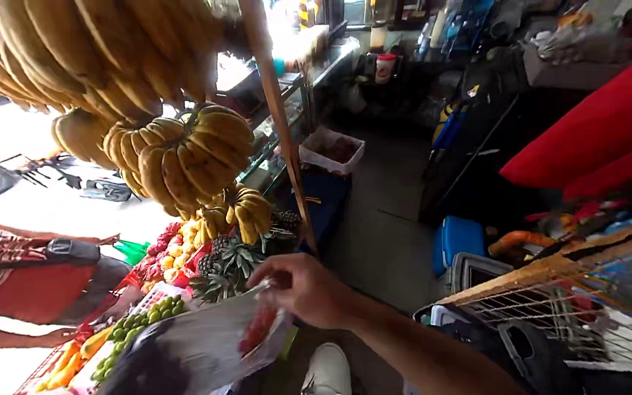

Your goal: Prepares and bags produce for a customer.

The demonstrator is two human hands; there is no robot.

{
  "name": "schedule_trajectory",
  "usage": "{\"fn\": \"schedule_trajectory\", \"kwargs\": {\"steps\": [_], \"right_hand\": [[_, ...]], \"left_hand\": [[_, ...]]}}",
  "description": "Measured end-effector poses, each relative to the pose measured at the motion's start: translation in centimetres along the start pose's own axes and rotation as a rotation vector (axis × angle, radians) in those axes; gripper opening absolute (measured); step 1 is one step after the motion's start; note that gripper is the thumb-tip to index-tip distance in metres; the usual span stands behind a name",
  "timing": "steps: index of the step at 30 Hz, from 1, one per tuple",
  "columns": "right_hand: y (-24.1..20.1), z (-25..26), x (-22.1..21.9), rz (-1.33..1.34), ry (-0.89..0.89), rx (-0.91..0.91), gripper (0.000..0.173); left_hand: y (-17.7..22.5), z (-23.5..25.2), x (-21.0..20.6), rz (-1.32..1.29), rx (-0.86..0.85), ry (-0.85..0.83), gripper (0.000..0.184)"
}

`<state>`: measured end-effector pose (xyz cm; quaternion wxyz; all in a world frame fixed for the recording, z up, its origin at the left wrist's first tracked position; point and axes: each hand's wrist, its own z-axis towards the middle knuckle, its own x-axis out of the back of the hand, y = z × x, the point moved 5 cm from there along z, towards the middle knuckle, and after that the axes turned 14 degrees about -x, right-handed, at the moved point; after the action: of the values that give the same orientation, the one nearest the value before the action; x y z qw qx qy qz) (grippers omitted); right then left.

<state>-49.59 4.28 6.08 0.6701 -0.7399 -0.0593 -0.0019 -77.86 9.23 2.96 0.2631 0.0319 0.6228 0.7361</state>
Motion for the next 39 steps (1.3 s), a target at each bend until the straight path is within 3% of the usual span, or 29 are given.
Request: {"fn": "schedule_trajectory", "kwargs": {"steps": [3, 6, 12, 17, 20, 23, 27, 30, 32, 35, 39], "right_hand": [[3.4, 1.1, 9.2, 0.109, 0.183, -0.116, 0.024], [5.9, 2.8, 18.2, 0.283, 0.282, -0.262, 0.031], [6.5, 11.5, 33.4, 0.278, 0.357, -0.286, 0.027], [2.2, 19.9, 42.7, 0.154, 0.337, -0.16, 0.027], [0.1, 25.3, 47.6, 0.125, 0.323, -0.037, 0.027], [-0.9, 31.6, 51.7, 0.187, 0.265, 0.055, 0.026], [-1.1, 41.8, 55.5, 0.22, 0.071, 0.086, 0.027], [-1.6, 50.7, 57.0, 0.222, -0.112, 0.041, 0.025], [-2.9, 57.2, 58.0, 0.187, -0.192, 0.011, 0.024], [-5.3, 66.5, 58.9, 0.099, -0.311, 0.025, 0.027], [-11.8, 77.5, 59.1, 0.132, -0.404, 0.076, 0.029]], "left_hand": [[-6.0, 6.1, -8.3, -0.003, 0.129, 0.048, 0.036], [-12.6, 11.6, -14.8, -0.013, 0.249, 0.077, 0.027], [-22.8, 23.7, -24.0, -0.123, 0.325, -0.103, 0.026], [-26.0, 32.7, -30.6, -0.221, 0.33, -0.203, 0.03], [-26.3, 37.7, -32.9, -0.261, 0.238, -0.114, 0.036], [-26.6, 43.1, -34.0, -0.312, 0.024, -0.004, 0.047], [-28.5, 49.1, -33.0, -0.214, -0.172, 0.211, 0.034], [-29.6, 54.9, -31.8, -0.098, -0.293, 0.488, 0.024], [-29.3, 60.6, -30.4, -0.039, -0.443, 0.583, 0.033], [-25.3, 69.8, -28.2, 0.172, -0.531, 0.633, 0.038], [-18.4, 82.9, -23.0, 0.428, -0.51, 0.627, 0.033]]}}
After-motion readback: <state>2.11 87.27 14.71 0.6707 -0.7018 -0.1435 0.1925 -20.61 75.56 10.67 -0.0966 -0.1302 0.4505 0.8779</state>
